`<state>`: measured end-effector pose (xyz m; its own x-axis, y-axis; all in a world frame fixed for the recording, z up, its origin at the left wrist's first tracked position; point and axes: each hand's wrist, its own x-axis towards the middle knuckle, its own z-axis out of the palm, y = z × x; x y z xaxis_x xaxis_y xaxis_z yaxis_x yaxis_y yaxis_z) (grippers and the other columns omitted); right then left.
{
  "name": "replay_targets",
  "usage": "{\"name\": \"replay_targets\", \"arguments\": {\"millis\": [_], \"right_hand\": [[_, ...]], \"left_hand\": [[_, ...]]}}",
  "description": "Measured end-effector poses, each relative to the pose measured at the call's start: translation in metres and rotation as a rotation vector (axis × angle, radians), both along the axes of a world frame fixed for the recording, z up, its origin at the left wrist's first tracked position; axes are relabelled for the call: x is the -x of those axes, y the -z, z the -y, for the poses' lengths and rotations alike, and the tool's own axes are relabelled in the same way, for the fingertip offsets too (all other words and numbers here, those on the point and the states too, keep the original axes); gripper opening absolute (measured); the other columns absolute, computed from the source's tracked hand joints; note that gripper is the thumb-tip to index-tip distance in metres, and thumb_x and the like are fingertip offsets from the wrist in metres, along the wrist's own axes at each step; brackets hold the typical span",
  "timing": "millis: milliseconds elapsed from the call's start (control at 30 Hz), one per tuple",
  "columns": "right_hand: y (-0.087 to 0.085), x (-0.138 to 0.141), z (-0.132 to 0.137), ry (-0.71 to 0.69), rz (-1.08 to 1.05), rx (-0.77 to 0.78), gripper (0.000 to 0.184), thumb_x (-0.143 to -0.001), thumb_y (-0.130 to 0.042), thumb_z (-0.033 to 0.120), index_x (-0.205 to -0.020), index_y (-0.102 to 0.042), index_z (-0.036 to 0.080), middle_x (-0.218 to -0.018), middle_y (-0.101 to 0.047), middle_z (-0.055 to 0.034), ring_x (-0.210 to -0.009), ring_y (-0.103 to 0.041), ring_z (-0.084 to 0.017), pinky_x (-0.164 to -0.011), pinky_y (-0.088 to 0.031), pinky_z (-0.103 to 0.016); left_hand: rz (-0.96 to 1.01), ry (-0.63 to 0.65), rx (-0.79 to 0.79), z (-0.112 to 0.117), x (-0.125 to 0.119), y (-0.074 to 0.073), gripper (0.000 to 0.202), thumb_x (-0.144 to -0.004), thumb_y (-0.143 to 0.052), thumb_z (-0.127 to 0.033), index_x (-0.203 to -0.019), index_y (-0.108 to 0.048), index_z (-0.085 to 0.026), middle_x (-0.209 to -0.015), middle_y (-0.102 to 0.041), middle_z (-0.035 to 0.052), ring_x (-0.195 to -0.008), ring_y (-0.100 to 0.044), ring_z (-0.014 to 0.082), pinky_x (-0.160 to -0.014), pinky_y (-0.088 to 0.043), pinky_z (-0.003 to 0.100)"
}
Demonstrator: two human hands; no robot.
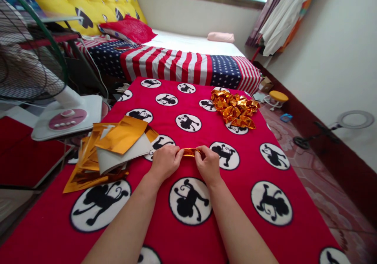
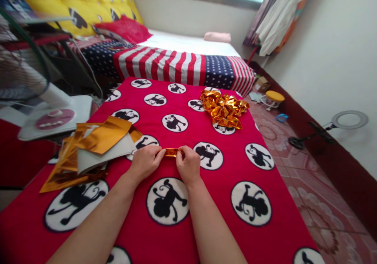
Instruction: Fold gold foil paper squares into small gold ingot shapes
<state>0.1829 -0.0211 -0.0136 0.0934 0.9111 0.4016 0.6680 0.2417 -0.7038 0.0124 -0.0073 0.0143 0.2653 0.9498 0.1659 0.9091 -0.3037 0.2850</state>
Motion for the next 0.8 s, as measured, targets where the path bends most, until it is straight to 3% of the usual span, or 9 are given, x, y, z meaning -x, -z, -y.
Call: {"name": "replay_targets", "arguments": {"millis": [233,800], "right_hand": [[-0.0022,0.0013,0.0006,0.024,0.028,0.001,0.016,-0.082,-0.050,0.017,-0.079,-0.065,0.019,-0.071,-0.068,-0.0030,-0.062,-0.059,-0.015,-0.061,-0.043,-0.024],[-0.0043,0.0036,0.0035,0.028,0.021,0.009,0.015,-0.082,-0.051,0.019,-0.074,-0.064,0.019,-0.067,-0.066,-0.0019,-0.058,-0.057,-0.014,-0.059,-0.041,-0.024]], "left_hand": [[-0.004,0.025,0.012,-0.0017,0.0011,0.0021,0.045,-0.098,-0.031,-0.040,-0.077,-0.066,-0.020,-0.079,-0.067,0.0064,-0.077,-0.062,0.0190,-0.061,-0.035,0.028],[-0.011,0.003,0.017,-0.0031,-0.0012,0.0035,0.034,-0.093,-0.038,-0.030,-0.074,-0.065,-0.020,-0.078,-0.068,0.0058,-0.074,-0.061,0.0183,-0.060,-0.033,0.029]]}}
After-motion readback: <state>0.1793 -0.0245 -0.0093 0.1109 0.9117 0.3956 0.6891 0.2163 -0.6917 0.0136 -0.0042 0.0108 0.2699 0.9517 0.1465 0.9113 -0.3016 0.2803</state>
